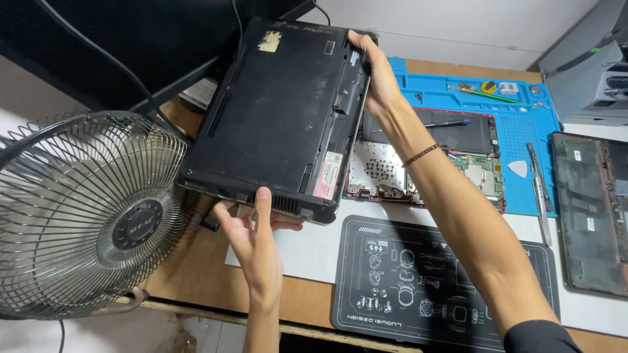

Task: Disassembling laptop computers to access and inspect internal components like RAM and storage.

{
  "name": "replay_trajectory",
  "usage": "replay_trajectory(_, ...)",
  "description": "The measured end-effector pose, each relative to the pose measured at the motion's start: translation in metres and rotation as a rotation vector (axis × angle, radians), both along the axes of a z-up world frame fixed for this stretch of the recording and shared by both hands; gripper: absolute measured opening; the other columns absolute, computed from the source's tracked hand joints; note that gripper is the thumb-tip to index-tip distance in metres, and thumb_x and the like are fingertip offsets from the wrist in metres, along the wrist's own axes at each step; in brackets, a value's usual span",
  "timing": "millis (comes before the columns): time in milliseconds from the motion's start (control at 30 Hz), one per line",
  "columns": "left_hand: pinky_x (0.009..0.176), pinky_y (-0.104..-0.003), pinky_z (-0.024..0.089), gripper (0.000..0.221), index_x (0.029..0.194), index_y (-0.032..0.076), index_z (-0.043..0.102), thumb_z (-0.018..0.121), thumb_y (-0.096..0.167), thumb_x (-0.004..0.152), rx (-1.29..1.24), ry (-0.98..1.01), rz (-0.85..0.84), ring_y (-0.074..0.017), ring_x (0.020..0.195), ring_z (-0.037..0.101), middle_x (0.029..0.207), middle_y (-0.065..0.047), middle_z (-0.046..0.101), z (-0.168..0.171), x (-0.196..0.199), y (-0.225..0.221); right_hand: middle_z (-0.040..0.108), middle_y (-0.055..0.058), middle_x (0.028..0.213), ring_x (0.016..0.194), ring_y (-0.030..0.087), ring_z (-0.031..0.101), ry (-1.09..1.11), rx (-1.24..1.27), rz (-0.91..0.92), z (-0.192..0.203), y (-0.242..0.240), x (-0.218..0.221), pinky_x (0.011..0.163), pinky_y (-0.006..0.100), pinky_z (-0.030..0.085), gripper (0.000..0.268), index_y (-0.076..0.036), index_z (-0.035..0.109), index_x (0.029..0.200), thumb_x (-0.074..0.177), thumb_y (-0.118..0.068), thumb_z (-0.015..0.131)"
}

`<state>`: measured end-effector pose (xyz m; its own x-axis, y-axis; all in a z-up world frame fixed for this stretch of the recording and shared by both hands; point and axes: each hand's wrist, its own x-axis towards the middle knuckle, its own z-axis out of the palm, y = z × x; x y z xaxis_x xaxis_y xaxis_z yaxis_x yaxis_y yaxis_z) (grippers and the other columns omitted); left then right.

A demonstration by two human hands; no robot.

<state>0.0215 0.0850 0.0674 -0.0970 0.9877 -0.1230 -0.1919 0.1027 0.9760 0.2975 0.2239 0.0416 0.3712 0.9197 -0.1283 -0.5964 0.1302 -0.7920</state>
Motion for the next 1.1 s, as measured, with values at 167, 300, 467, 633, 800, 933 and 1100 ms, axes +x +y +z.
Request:
replay_trajectory(167,0.103,-0.032,0.051,0.042,0.125,0.012,0.046,0.064,0.029,0.091,-0.007,-0.031,0.015,-0.0159,0.112,0.061,0.127,-0.009,0.066,-0.002,0.004,0.001,0.066,0.000,0.077,0.062,0.013,0.063,-0.060,-0.050,0.008,0.011,-0.003,-0.006,0.060,0.031,0.059,0.025,-0.011,0.069,0.094,0.085,-0.034,0.074)
replay_trajectory(300,0.116,-0.033,0.039,0.063,0.143,0.011,0.039,0.061,0.037,0.090,0.026,0.021,0.024,-0.0165,0.130,0.054,0.148,-0.009,0.054,0.001,0.007,-0.001,0.070,0.001,0.083,0.069,0.013,0.066,-0.118,-0.092,0.030,0.019,-0.012,-0.009,0.068,0.029,0.061,0.033,-0.009,0.071,0.101,0.087,-0.038,0.072)
replay_trajectory(467,0.119,-0.035,0.029,0.105,0.161,0.012,0.003,0.062,0.048,0.082,-0.238,-0.028,0.037,-0.0158,0.149,0.037,0.164,-0.006,0.036,-0.011,0.009,-0.005,0.071,0.002,0.085,0.072,0.012,0.066,-0.134,-0.073,0.032,0.021,-0.020,-0.013,0.070,0.028,0.060,0.035,-0.007,0.073,0.106,0.088,-0.038,0.071)
replay_trajectory(633,0.046,-0.036,0.058,0.056,0.143,0.009,0.038,0.056,0.035,0.096,-0.046,-0.171,-0.064,-0.0264,0.047,0.065,0.080,-0.016,0.061,-0.008,0.012,-0.009,0.072,0.002,0.086,0.075,0.013,0.069,-0.124,-0.039,0.016,0.021,-0.032,-0.022,0.073,0.028,0.061,0.029,-0.009,0.069,0.098,0.089,-0.035,0.072)
replay_trajectory(800,0.052,-0.037,0.058,0.059,0.143,0.008,0.034,0.056,0.035,0.096,-0.068,-0.178,-0.060,-0.0254,0.049,0.065,0.084,-0.013,0.062,-0.010,0.013,-0.013,0.065,0.006,0.120,0.102,0.013,0.062,-0.229,-0.181,-0.008,0.027,-0.049,-0.038,0.081,0.026,0.052,0.062,-0.006,0.056,0.127,0.082,-0.046,0.067)
replay_trajectory(933,0.047,-0.035,0.056,0.042,0.126,0.008,0.040,0.056,0.034,0.098,0.003,-0.193,-0.080,-0.0257,0.048,0.065,0.079,-0.013,0.062,-0.018,0.016,-0.017,0.068,0.003,0.107,0.092,0.013,0.068,-0.196,-0.147,0.030,0.030,-0.061,-0.045,0.081,0.028,0.061,0.046,-0.011,0.057,0.128,0.092,-0.039,0.062)
replay_trajectory(1100,0.050,-0.038,0.057,0.063,0.140,0.006,0.033,0.059,0.038,0.093,-0.054,-0.195,-0.026,-0.0261,0.048,0.064,0.080,-0.016,0.059,-0.013,0.022,-0.021,0.069,0.004,0.124,0.106,0.012,0.068,-0.213,-0.179,0.073,0.036,-0.067,-0.044,0.092,0.027,0.060,0.060,-0.010,0.053,0.138,0.089,-0.044,0.060)
